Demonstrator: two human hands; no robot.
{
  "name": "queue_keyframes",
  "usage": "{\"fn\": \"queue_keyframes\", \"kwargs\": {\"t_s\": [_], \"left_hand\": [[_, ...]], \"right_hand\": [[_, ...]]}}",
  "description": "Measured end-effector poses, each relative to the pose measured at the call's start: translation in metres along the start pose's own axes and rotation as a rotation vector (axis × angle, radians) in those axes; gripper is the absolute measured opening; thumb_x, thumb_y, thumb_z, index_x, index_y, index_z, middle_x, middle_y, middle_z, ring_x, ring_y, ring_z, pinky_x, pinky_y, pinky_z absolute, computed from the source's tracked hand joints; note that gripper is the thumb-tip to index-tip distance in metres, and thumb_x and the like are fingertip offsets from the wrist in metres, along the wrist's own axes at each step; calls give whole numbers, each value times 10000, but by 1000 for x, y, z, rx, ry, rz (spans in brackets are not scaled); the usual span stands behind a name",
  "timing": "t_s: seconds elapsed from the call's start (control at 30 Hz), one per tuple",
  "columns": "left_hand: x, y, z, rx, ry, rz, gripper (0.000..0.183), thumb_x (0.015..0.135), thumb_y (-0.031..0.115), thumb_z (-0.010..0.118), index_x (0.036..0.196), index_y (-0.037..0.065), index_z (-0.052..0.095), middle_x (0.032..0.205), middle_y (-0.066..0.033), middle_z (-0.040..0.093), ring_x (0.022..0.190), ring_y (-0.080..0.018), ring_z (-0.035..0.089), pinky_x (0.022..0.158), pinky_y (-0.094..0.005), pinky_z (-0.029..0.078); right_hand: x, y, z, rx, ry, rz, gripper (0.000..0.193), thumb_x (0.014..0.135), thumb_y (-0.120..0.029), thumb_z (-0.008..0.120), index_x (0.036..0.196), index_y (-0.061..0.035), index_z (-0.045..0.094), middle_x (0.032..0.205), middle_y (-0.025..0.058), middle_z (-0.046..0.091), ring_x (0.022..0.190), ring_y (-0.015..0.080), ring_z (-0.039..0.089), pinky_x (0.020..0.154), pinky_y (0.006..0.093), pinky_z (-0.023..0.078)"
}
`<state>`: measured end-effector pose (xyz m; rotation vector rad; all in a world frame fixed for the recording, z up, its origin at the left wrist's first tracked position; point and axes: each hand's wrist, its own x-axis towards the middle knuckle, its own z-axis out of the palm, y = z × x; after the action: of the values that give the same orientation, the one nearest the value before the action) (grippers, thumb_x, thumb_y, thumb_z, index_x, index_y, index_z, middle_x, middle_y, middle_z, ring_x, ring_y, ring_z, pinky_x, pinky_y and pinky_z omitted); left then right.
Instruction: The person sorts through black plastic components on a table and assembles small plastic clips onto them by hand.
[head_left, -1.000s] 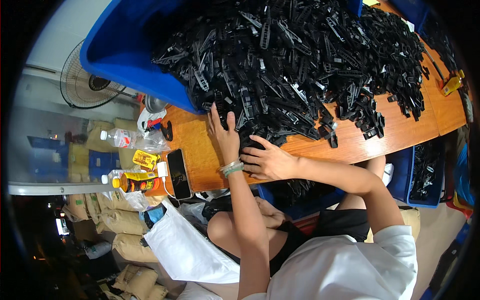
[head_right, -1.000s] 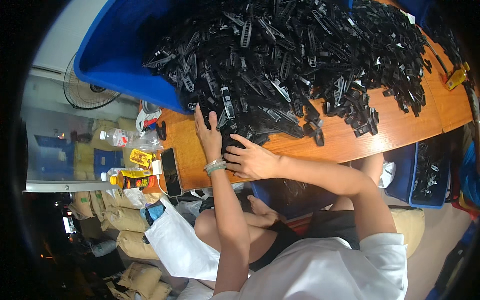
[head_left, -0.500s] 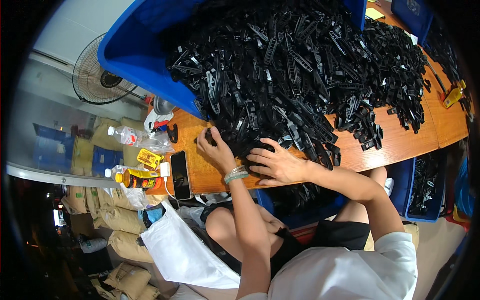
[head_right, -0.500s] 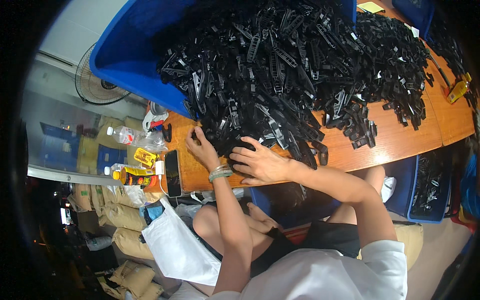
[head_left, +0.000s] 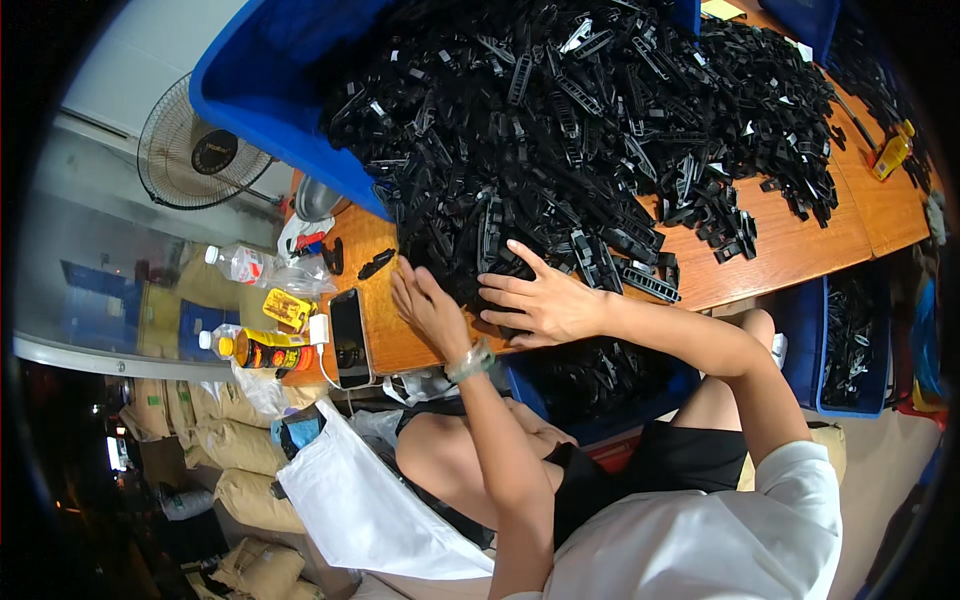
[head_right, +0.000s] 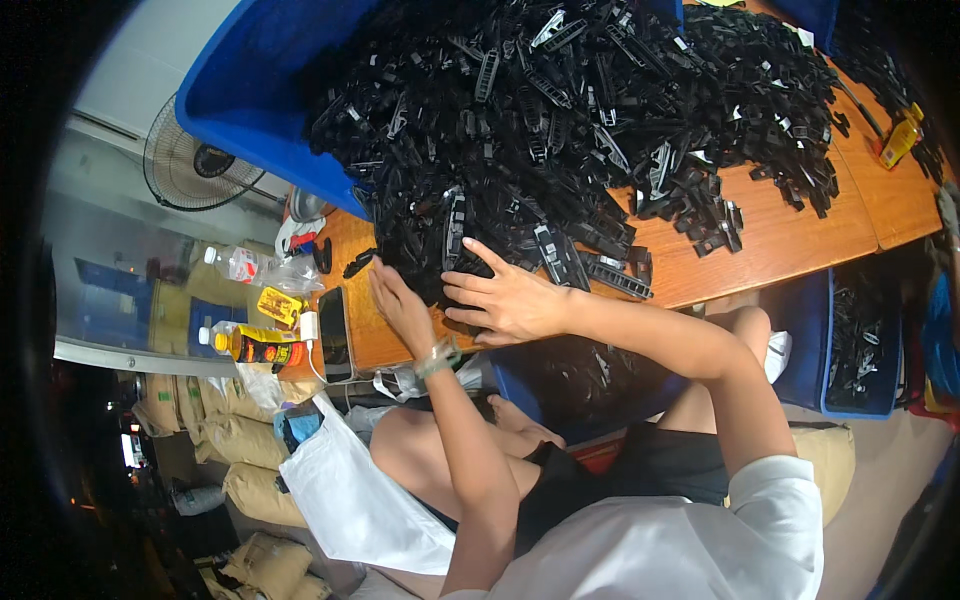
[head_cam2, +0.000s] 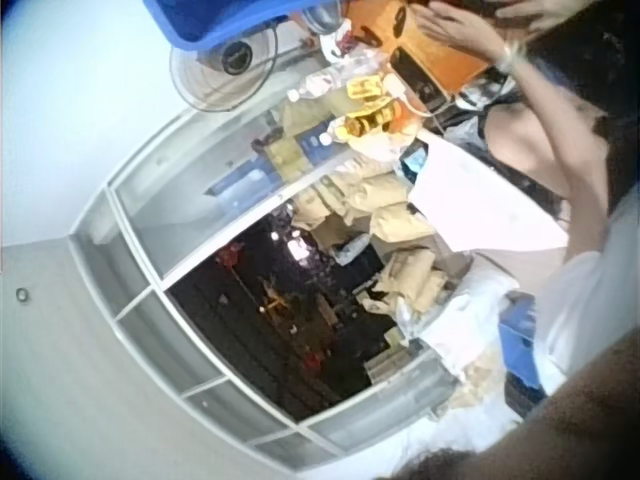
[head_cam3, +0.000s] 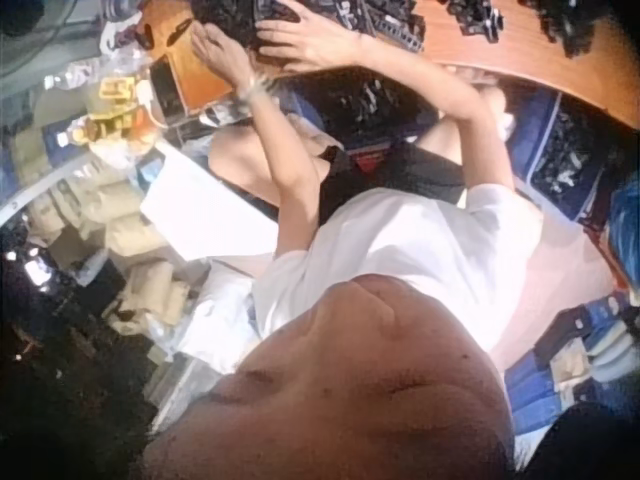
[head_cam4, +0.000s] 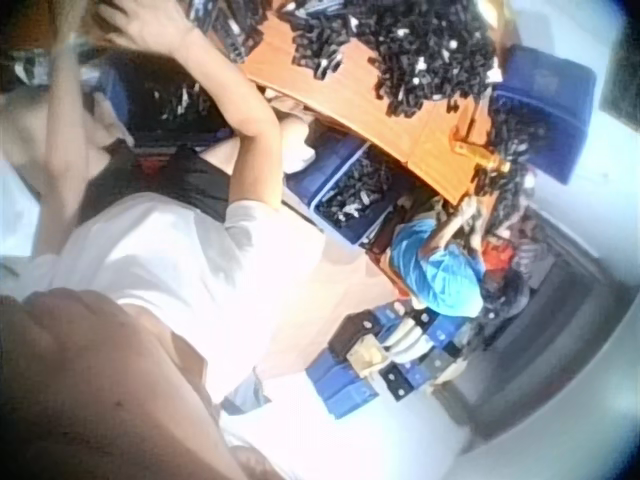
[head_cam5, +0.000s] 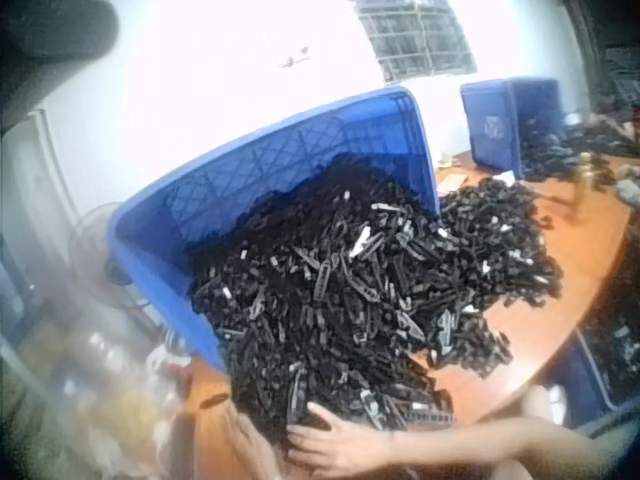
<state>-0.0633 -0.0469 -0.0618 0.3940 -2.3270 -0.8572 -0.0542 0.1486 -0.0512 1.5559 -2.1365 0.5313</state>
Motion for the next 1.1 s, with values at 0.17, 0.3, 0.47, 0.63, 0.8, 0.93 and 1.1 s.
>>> {"fn": "queue_keyframes", "kwargs": {"t_s": [0.17, 0.3, 0.47, 0.63, 0.8, 0.93, 1.1], "left_hand": [[-19, 18, 7, 57, -182, 34, 595, 989, 408, 402, 1479, 87, 296, 1534, -260, 185, 1387, -509, 151, 1132, -547, 159], [-10, 23, 9, 31, -120, 31, 596, 991, 407, 400, 1475, 77, 294, 1520, -267, 218, 1384, -502, 170, 1133, -541, 160], [1, 17, 7, -145, 145, -84, 543, 1010, 334, 379, 1424, -16, 361, 1472, -277, 321, 1368, -435, 280, 1128, -490, 213], [46, -16, 6, -34, 273, -52, 557, 1022, 380, 324, 1420, -5, 381, 1494, -261, 295, 1404, -414, 224, 1136, -500, 184], [70, -29, 5, 199, -119, -106, 613, 1006, 514, 230, 1419, 113, 438, 1508, -155, 340, 1438, -395, 130, 1138, -560, 85], [60, -23, 11, 141, -157, -78, 616, 1005, 506, 267, 1366, 63, 494, 1461, -152, 410, 1418, -389, 185, 1136, -532, 111], [53, -19, 10, -54, 67, 14, 547, 1007, 400, 388, 1325, -33, 496, 1362, -214, 493, 1299, -392, 384, 1073, -450, 303]], "right_hand": [[9, 1, -8, -49, -115, 47, 549, 818, -493, 610, 1157, -63, 646, 1265, 130, 534, 1338, 261, 372, 1133, 645, 80], [12, 2, 0, -131, -106, 73, 543, 818, -488, 615, 1166, -72, 645, 1282, 132, 529, 1348, 258, 362, 1130, 655, 66], [1, -2, -5, -123, -68, 104, 512, 833, -443, 617, 1204, -90, 609, 1347, 119, 495, 1363, 244, 362, 1106, 682, 93], [5, -8, -4, -92, -15, 61, 546, 781, -426, 663, 1211, -93, 611, 1309, 116, 510, 1373, 243, 344, 1110, 689, 94], [4, -9, -4, -73, -18, 55, 530, 796, -437, 658, 1203, -101, 614, 1290, 103, 519, 1374, 247, 343, 1105, 697, 93], [1, -8, -4, -94, -24, 53, 526, 813, -442, 639, 1204, -92, 616, 1275, 124, 523, 1369, 254, 351, 1101, 700, 98], [-1, -7, -6, -89, 12, 46, 523, 840, -446, 608, 1204, -70, 611, 1260, 143, 527, 1361, 266, 360, 1096, 703, 95]]}}
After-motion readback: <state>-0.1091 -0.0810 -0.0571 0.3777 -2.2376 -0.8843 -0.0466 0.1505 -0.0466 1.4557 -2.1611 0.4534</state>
